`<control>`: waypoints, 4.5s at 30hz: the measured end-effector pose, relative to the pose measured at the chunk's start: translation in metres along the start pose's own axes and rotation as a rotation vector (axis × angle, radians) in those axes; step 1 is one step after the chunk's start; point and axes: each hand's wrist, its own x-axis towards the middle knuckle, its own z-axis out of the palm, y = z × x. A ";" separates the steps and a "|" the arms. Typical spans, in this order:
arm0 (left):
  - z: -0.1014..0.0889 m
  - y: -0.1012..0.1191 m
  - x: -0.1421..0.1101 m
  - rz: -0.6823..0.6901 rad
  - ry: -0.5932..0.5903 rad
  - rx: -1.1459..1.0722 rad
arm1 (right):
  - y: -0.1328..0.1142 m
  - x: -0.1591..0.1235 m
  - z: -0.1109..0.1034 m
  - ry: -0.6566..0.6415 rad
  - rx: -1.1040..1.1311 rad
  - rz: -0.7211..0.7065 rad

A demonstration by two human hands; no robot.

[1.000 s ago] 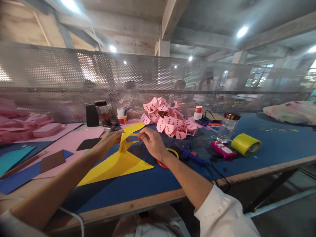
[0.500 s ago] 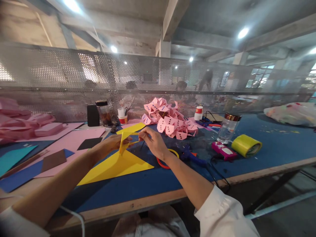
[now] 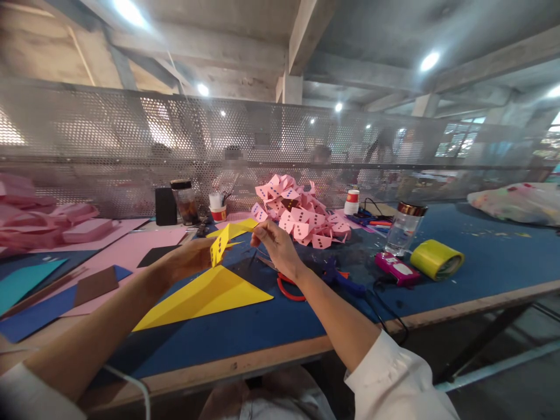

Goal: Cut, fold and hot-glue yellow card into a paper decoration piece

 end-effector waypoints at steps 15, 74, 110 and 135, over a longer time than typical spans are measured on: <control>0.007 0.003 -0.002 0.223 0.060 -0.084 | 0.006 0.002 -0.002 0.031 0.077 0.090; 0.061 -0.016 -0.025 0.389 0.123 0.489 | 0.035 -0.006 0.015 -0.170 -0.191 0.195; 0.065 -0.017 -0.026 0.440 0.141 0.516 | 0.036 -0.005 0.015 -0.189 0.015 0.324; 0.068 -0.015 -0.030 0.482 0.147 0.559 | 0.042 -0.007 0.011 -0.263 0.302 0.552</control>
